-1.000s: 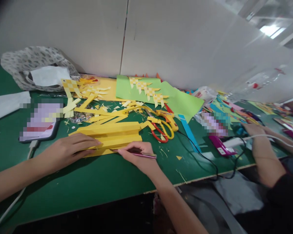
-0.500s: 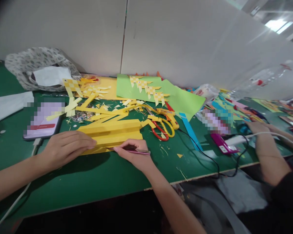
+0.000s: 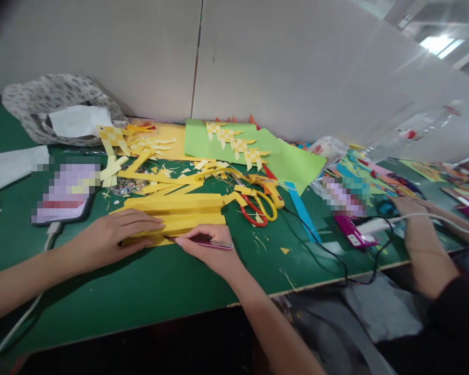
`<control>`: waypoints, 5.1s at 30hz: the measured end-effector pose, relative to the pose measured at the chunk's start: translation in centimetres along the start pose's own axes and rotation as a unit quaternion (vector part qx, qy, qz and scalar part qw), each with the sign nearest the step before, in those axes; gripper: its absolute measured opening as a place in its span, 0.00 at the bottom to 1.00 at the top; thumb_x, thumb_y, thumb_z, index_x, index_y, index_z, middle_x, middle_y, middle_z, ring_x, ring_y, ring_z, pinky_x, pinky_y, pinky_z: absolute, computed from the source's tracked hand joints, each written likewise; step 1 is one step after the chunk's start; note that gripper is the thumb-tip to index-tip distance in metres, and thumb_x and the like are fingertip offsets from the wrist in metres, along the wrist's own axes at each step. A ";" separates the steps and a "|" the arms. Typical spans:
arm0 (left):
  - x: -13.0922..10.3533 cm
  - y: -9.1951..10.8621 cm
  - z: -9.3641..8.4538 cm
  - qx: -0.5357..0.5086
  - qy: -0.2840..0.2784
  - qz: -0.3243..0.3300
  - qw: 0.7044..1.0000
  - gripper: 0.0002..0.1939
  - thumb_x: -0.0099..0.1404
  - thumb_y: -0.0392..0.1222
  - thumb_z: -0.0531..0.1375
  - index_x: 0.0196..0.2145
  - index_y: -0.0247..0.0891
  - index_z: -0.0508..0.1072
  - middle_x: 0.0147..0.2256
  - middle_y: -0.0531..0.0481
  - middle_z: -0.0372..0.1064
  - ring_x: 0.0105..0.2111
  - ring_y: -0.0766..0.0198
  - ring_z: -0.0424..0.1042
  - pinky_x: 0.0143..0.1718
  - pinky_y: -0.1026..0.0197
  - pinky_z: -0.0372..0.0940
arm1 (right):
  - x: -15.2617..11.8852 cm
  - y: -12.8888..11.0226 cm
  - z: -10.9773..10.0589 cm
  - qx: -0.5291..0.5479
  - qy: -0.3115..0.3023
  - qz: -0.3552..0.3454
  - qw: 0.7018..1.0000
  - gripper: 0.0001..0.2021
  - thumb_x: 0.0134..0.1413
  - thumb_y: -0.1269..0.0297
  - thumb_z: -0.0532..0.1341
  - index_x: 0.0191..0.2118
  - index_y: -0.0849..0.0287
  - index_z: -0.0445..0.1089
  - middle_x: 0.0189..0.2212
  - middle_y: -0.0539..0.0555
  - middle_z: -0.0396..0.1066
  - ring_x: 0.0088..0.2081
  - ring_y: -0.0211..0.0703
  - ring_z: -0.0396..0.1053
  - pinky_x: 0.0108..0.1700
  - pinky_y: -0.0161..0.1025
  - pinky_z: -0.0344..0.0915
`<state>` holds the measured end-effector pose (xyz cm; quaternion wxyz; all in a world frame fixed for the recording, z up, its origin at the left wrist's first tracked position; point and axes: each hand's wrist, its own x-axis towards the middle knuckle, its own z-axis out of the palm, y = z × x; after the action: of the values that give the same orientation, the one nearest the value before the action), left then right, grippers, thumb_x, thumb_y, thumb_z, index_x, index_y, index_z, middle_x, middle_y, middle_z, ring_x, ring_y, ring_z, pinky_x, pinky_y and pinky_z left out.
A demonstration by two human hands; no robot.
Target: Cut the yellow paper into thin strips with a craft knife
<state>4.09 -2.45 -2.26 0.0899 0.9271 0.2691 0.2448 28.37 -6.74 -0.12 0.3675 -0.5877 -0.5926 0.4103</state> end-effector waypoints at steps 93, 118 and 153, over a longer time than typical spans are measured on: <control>-0.6 -0.4 -0.5 0.016 -0.002 -0.036 0.999 0.14 0.69 0.43 0.52 0.49 0.42 0.71 0.46 0.46 0.74 0.45 0.56 0.73 0.44 0.55 0.69 | 0.9 1.4 -3.8 0.031 0.023 -0.025 0.999 0.14 0.41 0.53 0.70 0.24 0.57 0.70 0.18 0.49 0.72 0.20 0.36 0.68 0.22 0.33 0.65; -0.3 -0.3 -0.6 0.019 -0.008 -0.015 1.000 0.15 0.70 0.40 0.50 0.50 0.41 0.70 0.46 0.46 0.73 0.45 0.56 0.71 0.44 0.56 0.65 | 0.5 1.7 -3.0 0.084 0.063 -0.013 0.994 0.11 0.41 0.57 0.71 0.24 0.58 0.73 0.21 0.51 0.74 0.24 0.39 0.71 0.28 0.36 0.68; -0.4 -0.6 -0.7 -0.007 -0.019 -0.030 0.999 0.16 0.69 0.41 0.51 0.52 0.43 0.69 0.46 0.46 0.72 0.46 0.56 0.69 0.45 0.55 0.64 | 0.5 1.8 -3.1 0.062 0.079 0.001 0.995 0.11 0.40 0.56 0.71 0.23 0.58 0.73 0.21 0.52 0.75 0.24 0.41 0.71 0.27 0.37 0.67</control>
<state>3.19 -2.10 -2.02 0.1090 0.9225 0.2932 0.2260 31.89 -6.14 -0.59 0.4485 -0.5948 -0.5345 0.3992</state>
